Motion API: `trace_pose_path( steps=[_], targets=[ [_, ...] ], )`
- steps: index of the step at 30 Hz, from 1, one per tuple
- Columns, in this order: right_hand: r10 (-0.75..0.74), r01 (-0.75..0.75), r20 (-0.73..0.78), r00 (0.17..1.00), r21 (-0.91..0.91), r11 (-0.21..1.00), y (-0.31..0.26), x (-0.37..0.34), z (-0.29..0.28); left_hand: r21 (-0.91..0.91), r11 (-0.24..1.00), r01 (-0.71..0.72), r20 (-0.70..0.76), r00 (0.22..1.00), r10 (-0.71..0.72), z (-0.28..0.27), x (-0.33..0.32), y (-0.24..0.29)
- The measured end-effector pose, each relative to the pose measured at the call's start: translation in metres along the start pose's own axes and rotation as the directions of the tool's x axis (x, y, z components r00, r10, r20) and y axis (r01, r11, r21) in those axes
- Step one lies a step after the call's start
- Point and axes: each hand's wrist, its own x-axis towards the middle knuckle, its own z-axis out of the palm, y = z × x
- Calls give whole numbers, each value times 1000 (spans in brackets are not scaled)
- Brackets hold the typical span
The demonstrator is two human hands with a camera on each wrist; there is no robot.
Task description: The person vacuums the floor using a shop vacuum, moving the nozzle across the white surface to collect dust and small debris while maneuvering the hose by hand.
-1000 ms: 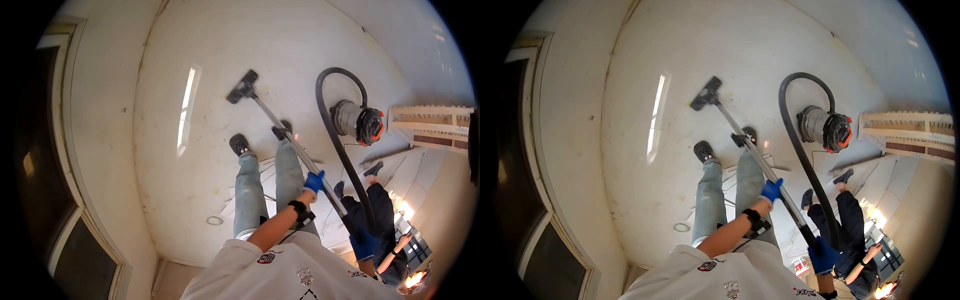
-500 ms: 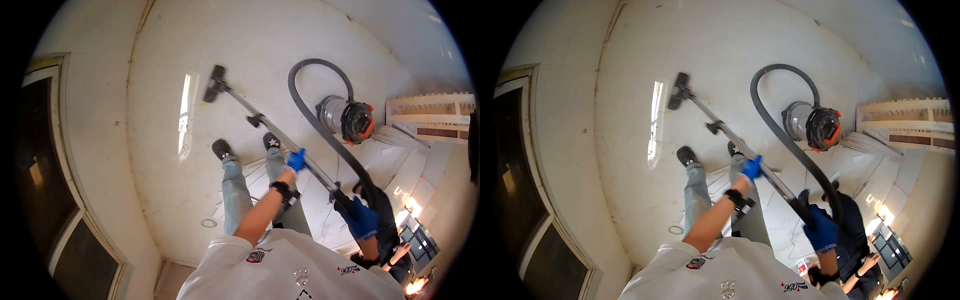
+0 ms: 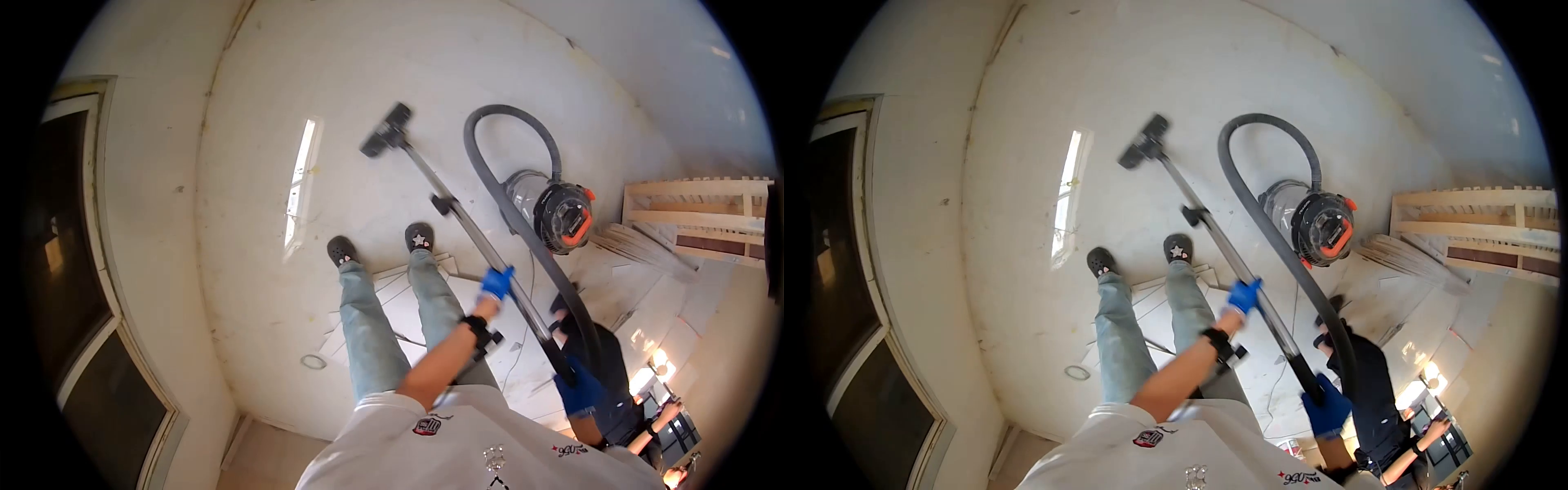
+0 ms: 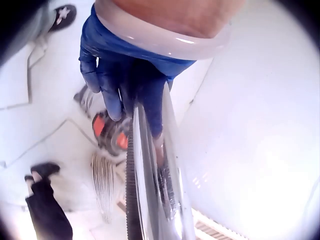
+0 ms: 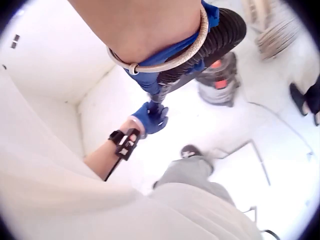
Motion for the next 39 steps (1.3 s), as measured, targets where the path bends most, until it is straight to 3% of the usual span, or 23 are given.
trace_pose_path(
  steps=[1, 2, 3, 4, 5, 7, 10, 12, 14, 15, 17, 18, 19, 20, 21, 22, 24, 27, 32, 34, 36, 37, 39],
  targets=[
    [21, -21, 1, 1000, 169, 985, 35, 12, 45, 15, 990, -141, -146, 979, 142, -37, 1, 34],
    [36, -35, 5, 999, 402, 915, 3, 37, 62, 45, 994, -103, -136, 985, 108, -63, 44, 22],
    [-172, 168, 3, 985, 191, 967, -47, 64, 54, 34, 999, -17, -115, 993, 21, -102, 71, 38],
    [-330, 329, -5, 944, 113, 938, -60, 84, 73, -159, 986, -57, -252, 968, 16, -130, 120, 20],
    [-370, 367, 34, 929, 60, 928, -89, 103, 79, -362, 930, 70, -163, 977, -137, -167, 115, 62],
    [-419, 422, 86, 904, -12, 907, -140, 128, 87, -418, 907, 59, -80, 992, -102, -228, 134, 97],
    [-425, 433, 97, 900, -83, 898, -150, 141, 83, -420, 900, 114, -155, 969, -195, -238, 103, 156],
    [-399, 411, 106, 911, -132, 902, -131, 137, 78, -207, 946, 248, -36, 965, -261, -219, 108, 144],
    [-399, 403, 61, 915, -78, 912, -82, 123, 62, 365, 922, -125, 96, 991, 97, -172, 93, 118],
    [-310, 324, 117, 944, -129, 937, -53, 111, 53, 533, 833, -150, 201, 978, 47, -140, 89, 106],
    [-257, 274, 98, 961, -246, 930, -10, 82, 22, 53, 990, 132, 190, 972, -140, -69, 50, 89],
    [-81, 132, 241, 967, -207, 969, -10, 68, -6, -39, 999, 33, 100, 995, -29, -38, 19, 91],
    [-274, 273, 40, 961, -283, 919, -2, 55, -21, -199, 979, 44, 179, 984, -8, -5, 13, 71],
    [7, 16, 121, 993, -190, 982, 1, 41, -44, -177, 982, 69, 219, 975, -29, 27, 5, 54],
    [-69, 75, 33, 997, -237, 969, 9, 29, -60, -228, 965, 133, 282, 957, -65, 39, -22, 72],
    [-20, 36, 41, 999, -411, 911, 26, 17, -74, -385, 917, 102, 204, 979, -24, 90, -6, 31],
    [-292, 229, -2, 956, -614, 755, 11, 18, -104, -403, 903, 146, 132, 986, -101, 127, -15, 35],
    [-287, 294, 160, 945, -802, 520, 3, 22, -127, -385, 909, 157, 30, 987, -157, 119, -37, 75],
    [-476, 521, 330, 815, -777, 353, -48, 57, -144, -573, 809, 130, 60, 991, -117, 67, -31, 97],
    [-566, 575, 352, 745, -769, 279, -81, 67, -141, -681, 732, 8, -84, 992, -89, 34, -33, 112],
    [-592, 609, 373, 714, -749, 262, -111, 78, -133, -812, 578, 79, 70, 997, -38, -13, -32, 122],
    [-615, 628, 391, 685, -744, 226, -125, 82, -127, -866, 498, -50, -55, 998, 4, -21, -25, 121],
    [-649, 654, 415, 638, -736, 173, -155, 88, -112, -863, 497, -91, -124, 992, -34, -55, -16, 119]
  ],
)
